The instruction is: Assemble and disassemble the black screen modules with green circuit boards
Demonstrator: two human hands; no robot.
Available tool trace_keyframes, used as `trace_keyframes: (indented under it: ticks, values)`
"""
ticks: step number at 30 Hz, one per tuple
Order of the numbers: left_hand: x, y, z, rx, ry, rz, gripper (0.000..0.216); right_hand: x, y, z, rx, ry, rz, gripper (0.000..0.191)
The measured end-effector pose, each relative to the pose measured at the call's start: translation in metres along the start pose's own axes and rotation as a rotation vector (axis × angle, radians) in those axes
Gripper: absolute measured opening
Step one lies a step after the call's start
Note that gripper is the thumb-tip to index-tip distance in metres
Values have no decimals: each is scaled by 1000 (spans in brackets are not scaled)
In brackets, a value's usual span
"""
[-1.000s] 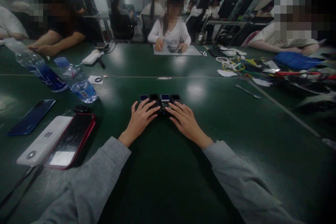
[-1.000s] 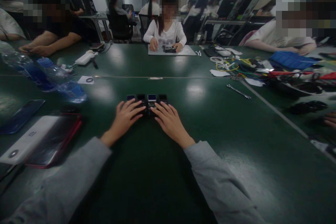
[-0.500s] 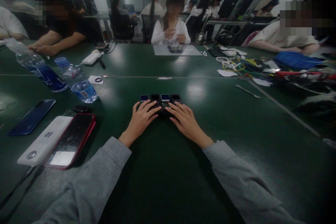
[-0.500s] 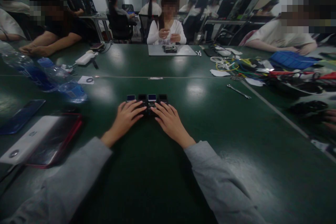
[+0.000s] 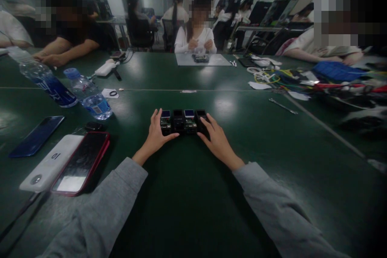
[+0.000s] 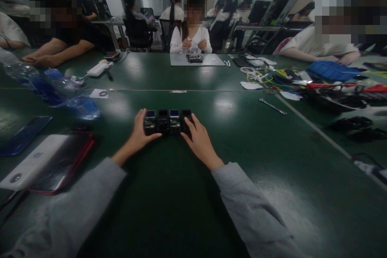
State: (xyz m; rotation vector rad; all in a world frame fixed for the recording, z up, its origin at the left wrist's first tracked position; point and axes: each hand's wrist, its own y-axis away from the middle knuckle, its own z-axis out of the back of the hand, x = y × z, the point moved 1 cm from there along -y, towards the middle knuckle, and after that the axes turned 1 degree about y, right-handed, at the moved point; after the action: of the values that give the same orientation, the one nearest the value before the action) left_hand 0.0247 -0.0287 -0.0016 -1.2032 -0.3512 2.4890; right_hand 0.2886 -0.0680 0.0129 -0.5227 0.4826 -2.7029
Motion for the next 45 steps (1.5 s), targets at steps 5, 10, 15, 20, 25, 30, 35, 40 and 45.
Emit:
trace_keyframes:
  ticks: [5,10,15,20,25,30,35,40,45]
  values:
    - [-4,0,1,81,-26,-23,110,-1,0,-2,-9,-38,-3,61]
    - [-5,0,0,87,-40,-19,104,-2,0,-3,4,-46,2,62]
    - [-7,0,0,87,-35,-14,100,0,0,-1,18,-27,8,63]
    - [-7,0,0,81,-26,-17,100,0,0,-2,15,-18,13,62]
    - [-5,-1,-1,59,39,11,94,0,-1,-3,7,-24,10,61]
    - [3,-5,3,-43,198,127,58,-1,0,-1,-54,-51,-22,59]
    - [9,-7,14,-147,-132,86,41,0,1,6,-221,-87,-108,52]
    - [18,-4,15,91,-503,27,47,1,0,6,-197,-56,-69,52]
    - [19,-2,13,179,-606,12,56,2,-1,-2,47,-62,7,56]
